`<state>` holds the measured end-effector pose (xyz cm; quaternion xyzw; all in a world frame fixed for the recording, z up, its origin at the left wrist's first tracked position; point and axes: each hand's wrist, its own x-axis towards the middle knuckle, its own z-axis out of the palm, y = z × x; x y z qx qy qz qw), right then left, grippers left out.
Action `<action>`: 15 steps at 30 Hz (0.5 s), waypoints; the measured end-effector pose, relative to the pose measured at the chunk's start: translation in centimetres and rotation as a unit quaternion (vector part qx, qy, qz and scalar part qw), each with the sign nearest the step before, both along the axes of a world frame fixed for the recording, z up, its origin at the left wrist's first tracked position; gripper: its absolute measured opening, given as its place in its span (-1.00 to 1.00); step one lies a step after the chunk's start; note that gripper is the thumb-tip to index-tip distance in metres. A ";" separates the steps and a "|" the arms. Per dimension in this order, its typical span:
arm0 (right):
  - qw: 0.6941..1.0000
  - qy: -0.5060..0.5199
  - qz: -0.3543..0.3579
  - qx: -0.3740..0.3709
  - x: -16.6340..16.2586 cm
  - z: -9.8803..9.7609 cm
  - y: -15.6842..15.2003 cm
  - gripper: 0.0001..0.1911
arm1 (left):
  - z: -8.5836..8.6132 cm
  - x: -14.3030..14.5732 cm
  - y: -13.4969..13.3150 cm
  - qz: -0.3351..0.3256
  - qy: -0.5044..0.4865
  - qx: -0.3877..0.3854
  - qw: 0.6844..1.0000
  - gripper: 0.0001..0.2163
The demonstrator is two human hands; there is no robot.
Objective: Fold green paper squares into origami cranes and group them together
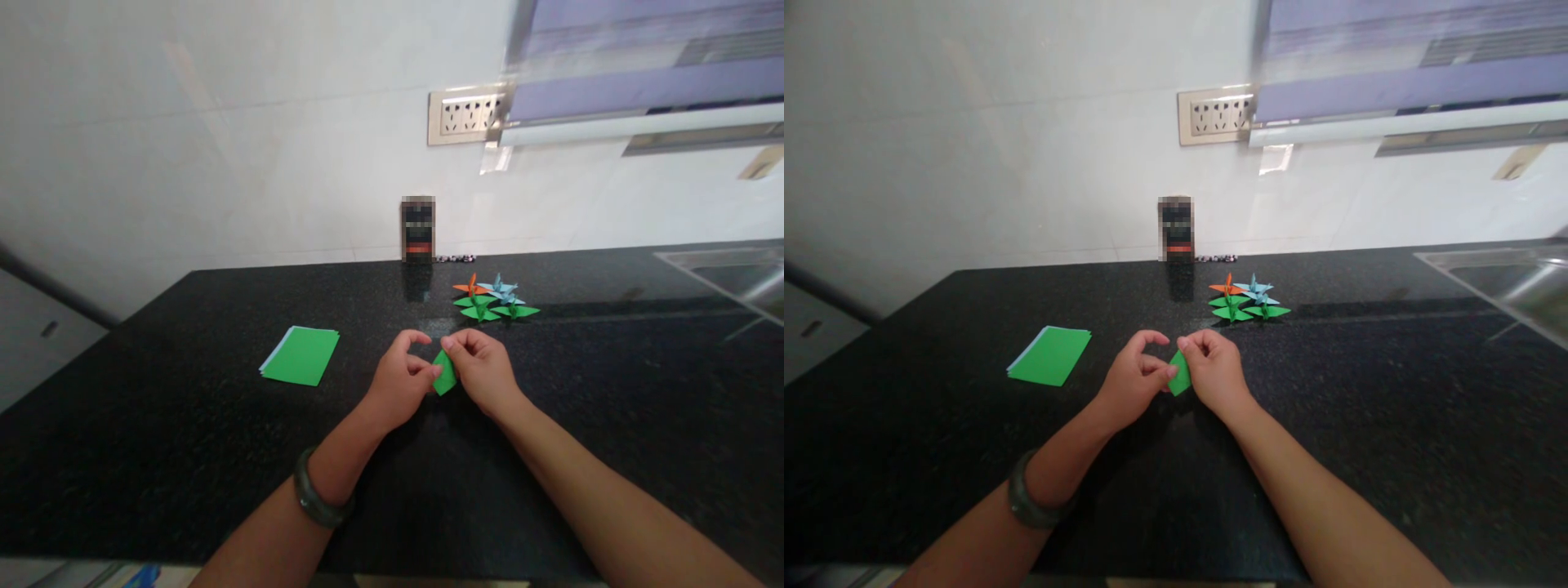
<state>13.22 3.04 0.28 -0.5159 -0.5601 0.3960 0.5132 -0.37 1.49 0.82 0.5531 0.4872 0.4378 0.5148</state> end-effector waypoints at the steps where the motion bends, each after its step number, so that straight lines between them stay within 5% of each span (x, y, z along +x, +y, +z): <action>1: 1.000 0.008 -0.003 0.001 0.1 0.1 0.0 -0.72 | 0.1 0.1 0.0 0.000 -0.019 -0.009 1.000 -0.65; 6: 0.998 0.058 -0.017 -0.003 0.3 0.7 0.0 -0.68 | 0.2 0.4 -0.3 -0.021 -0.110 -0.075 0.991 -0.64; 15: 1.000 0.010 -0.007 -0.013 -0.3 0.4 -0.5 -0.71 | -0.4 0.3 -0.1 -0.075 -0.038 -0.068 0.994 -0.79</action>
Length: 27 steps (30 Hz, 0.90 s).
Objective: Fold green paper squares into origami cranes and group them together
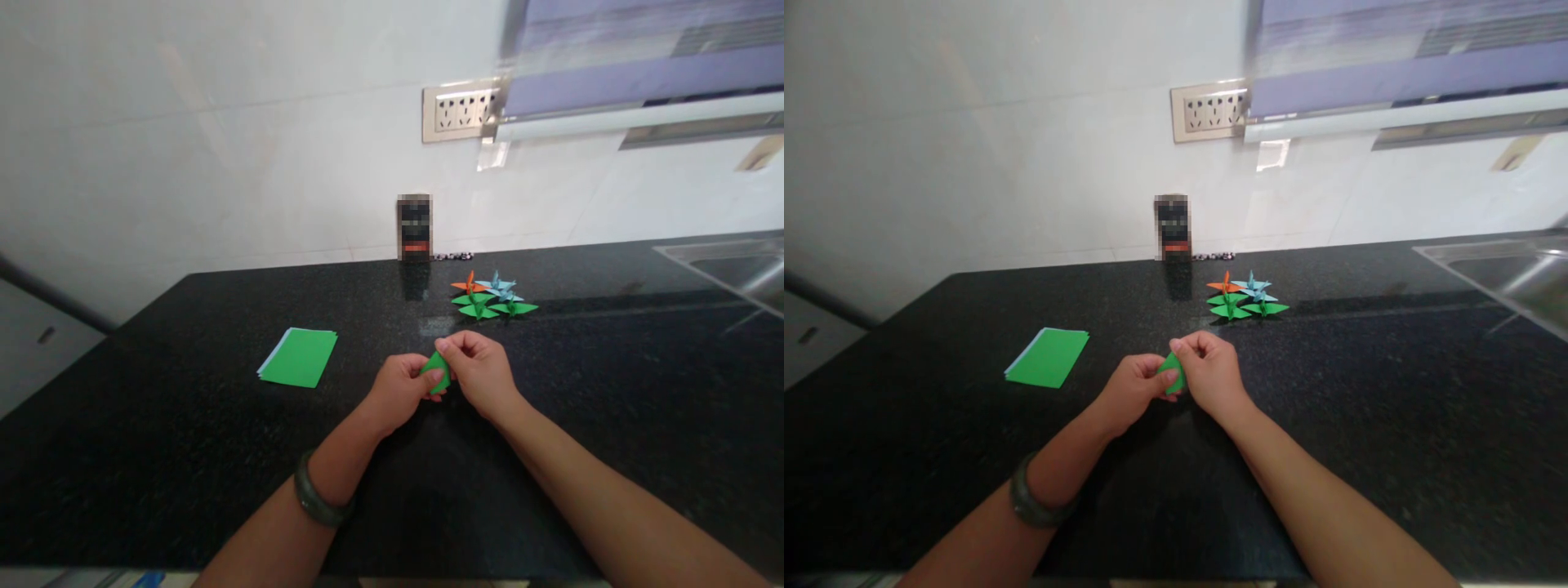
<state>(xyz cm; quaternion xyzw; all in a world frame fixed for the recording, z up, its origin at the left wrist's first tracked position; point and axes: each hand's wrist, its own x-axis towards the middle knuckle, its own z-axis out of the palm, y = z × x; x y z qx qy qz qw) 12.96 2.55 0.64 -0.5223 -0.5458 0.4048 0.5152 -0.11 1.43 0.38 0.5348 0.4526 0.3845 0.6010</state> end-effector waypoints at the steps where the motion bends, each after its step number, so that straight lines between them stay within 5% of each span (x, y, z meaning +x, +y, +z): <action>1: 1.000 -0.002 -0.007 0.001 0.0 0.0 0.0 -0.71 | 0.0 0.0 0.0 0.000 0.001 -0.009 1.000 -0.81; 5: 1.000 -0.008 0.007 0.016 0.2 0.0 0.0 -0.72 | 0.4 -0.1 0.0 0.019 0.045 0.013 0.999 -0.86; 10: 0.990 -0.065 0.110 0.059 0.9 0.3 0.3 -0.82 | 0.4 -0.6 0.1 0.047 0.140 0.106 0.983 -0.83; 16: 0.953 -0.133 0.023 0.271 1.9 1.1 0.5 -0.91 | 0.3 -0.7 0.8 0.160 0.046 0.016 0.986 -0.71; 19: 0.912 -0.199 0.064 0.354 2.0 1.2 0.3 -0.86 | 1.0 -0.8 0.7 0.128 -0.029 -0.061 0.989 -0.58; 22: 0.881 -0.232 0.138 0.389 1.7 1.0 0.0 -0.80 | 1.5 -1.1 0.5 0.097 -0.113 -0.056 0.987 -0.67; 24: 0.894 -0.212 0.143 0.368 1.3 0.8 -0.3 -0.77 | 1.5 -1.3 0.5 0.101 -0.141 -0.032 0.984 -0.72; 27: 0.960 -0.129 0.072 0.237 0.8 0.6 -0.4 -0.78 | 1.2 -1.4 0.5 0.102 -0.137 -0.002 0.985 -0.74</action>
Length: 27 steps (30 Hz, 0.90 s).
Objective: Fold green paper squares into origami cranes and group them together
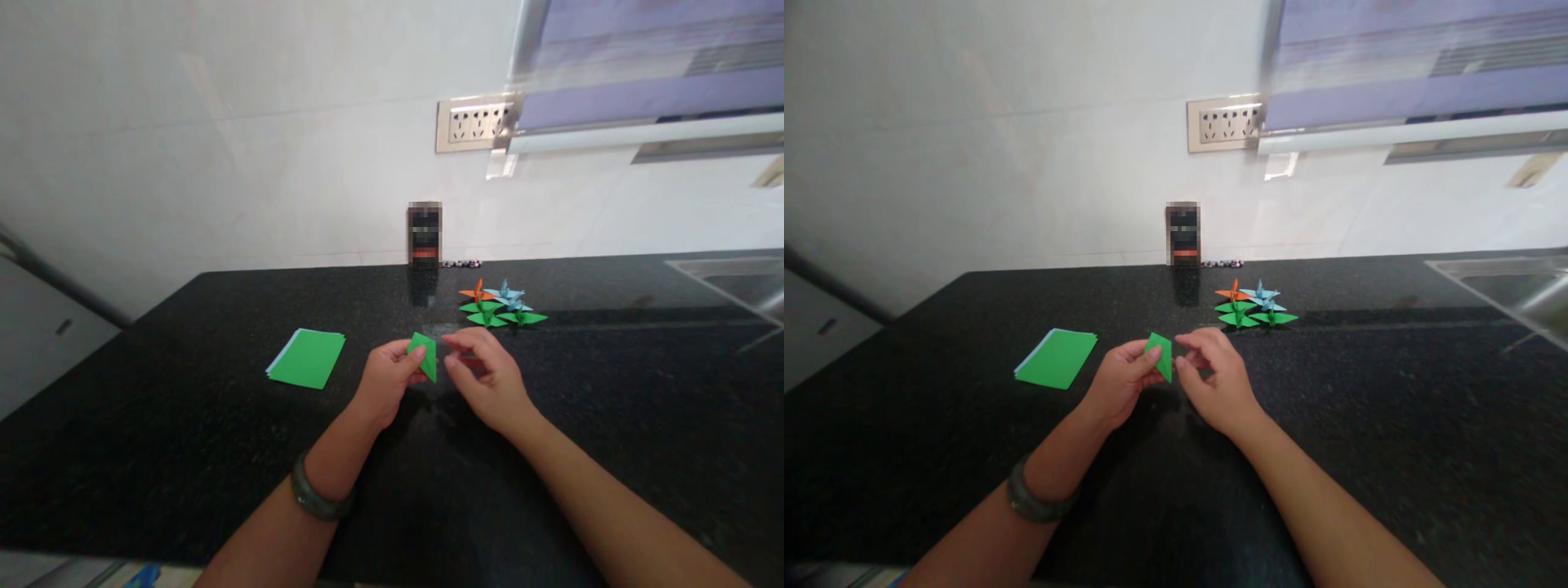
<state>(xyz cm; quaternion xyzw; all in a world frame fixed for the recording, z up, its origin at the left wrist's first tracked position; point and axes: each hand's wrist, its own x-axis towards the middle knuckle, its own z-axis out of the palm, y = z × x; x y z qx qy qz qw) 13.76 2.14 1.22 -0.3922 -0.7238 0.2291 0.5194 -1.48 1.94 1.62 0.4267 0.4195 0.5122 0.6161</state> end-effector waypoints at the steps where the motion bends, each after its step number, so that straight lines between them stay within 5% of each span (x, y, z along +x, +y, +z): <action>1: 0.998 0.028 -0.013 -0.060 -0.1 -0.1 0.1 -0.78 | -0.1 0.0 0.0 -0.005 0.012 0.009 1.000 -0.74; 4: 0.974 0.076 0.029 -0.211 -0.2 -0.1 0.4 -0.77 | -0.2 0.3 -0.1 -0.004 0.053 0.023 0.998 -0.72; 7: 0.956 0.120 0.055 -0.264 -0.1 0.0 0.7 -0.76 | -0.2 0.5 -0.1 0.028 0.062 0.014 0.998 -0.71; 27: 0.944 0.173 0.112 -0.257 0.2 -0.1 0.6 -0.90 | 0.2 0.1 -0.3 -0.063 0.067 0.078 0.993 -0.89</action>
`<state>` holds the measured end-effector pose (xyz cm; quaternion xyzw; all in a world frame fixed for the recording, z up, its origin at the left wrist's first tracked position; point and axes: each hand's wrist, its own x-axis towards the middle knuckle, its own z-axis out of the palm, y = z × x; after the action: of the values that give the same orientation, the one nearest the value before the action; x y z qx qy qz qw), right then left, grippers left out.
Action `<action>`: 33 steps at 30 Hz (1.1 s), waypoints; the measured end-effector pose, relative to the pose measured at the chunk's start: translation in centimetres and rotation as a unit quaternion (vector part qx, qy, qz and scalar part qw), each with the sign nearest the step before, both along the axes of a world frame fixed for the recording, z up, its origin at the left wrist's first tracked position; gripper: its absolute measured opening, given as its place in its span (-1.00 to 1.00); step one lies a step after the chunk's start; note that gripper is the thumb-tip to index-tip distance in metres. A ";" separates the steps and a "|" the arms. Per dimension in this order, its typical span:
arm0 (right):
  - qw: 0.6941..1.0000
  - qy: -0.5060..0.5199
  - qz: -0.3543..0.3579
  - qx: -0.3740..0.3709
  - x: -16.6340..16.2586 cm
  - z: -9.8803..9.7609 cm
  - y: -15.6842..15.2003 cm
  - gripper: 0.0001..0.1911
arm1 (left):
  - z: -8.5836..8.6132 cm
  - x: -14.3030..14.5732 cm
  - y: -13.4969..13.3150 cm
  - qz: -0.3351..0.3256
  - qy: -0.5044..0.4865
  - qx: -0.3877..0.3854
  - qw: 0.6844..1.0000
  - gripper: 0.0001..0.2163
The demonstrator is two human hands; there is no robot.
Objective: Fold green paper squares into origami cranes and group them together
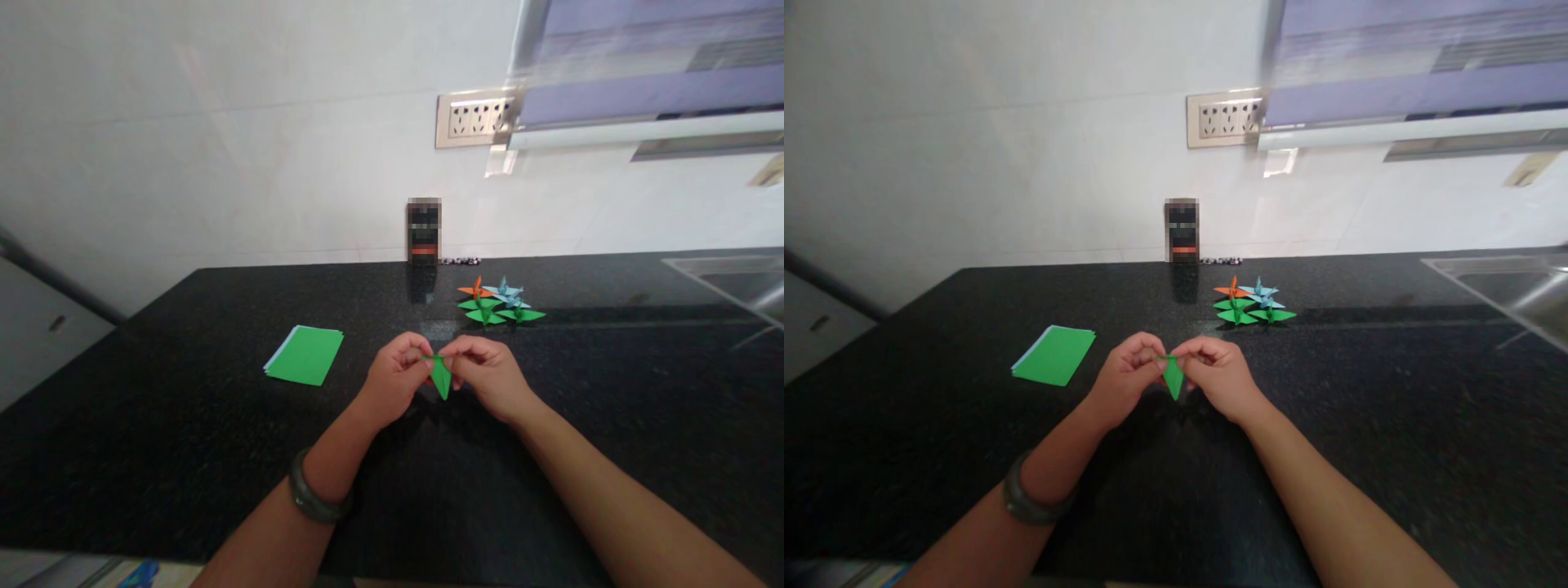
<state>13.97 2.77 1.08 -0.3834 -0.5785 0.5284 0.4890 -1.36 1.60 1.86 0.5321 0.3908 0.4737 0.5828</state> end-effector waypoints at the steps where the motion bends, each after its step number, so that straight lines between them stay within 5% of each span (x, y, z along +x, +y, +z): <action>1: 1.000 0.002 0.009 0.010 0.1 0.0 0.0 -0.92 | 0.0 0.0 -0.1 0.001 -0.004 0.002 1.000 -0.89; 8: 0.997 -0.005 0.018 0.073 0.4 0.0 0.1 -0.92 | 0.2 0.1 -0.2 -0.004 -0.073 -0.084 0.994 -0.79; 13: 0.984 -0.068 -0.010 0.167 0.4 0.4 0.0 -0.88 | 0.0 0.1 0.0 0.017 -0.014 -0.097 0.995 -0.70; 19: 0.996 -0.072 -0.020 0.057 0.1 0.3 -0.1 -0.77 | -0.2 0.0 0.2 0.080 0.048 -0.014 0.996 -0.81; 23: 0.992 -0.113 -0.008 0.057 0.2 0.4 0.1 -0.77 | 0.0 -0.1 0.2 0.110 0.119 0.058 0.985 -0.89; 33: 0.994 -0.100 0.003 0.049 0.1 0.6 0.0 -0.78 | 0.0 0.0 0.1 0.127 0.184 0.085 0.971 -0.88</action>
<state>14.03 2.73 1.65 -0.4080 -0.6512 0.4598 0.4451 -1.38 1.65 1.85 0.6035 0.5138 0.4693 0.3893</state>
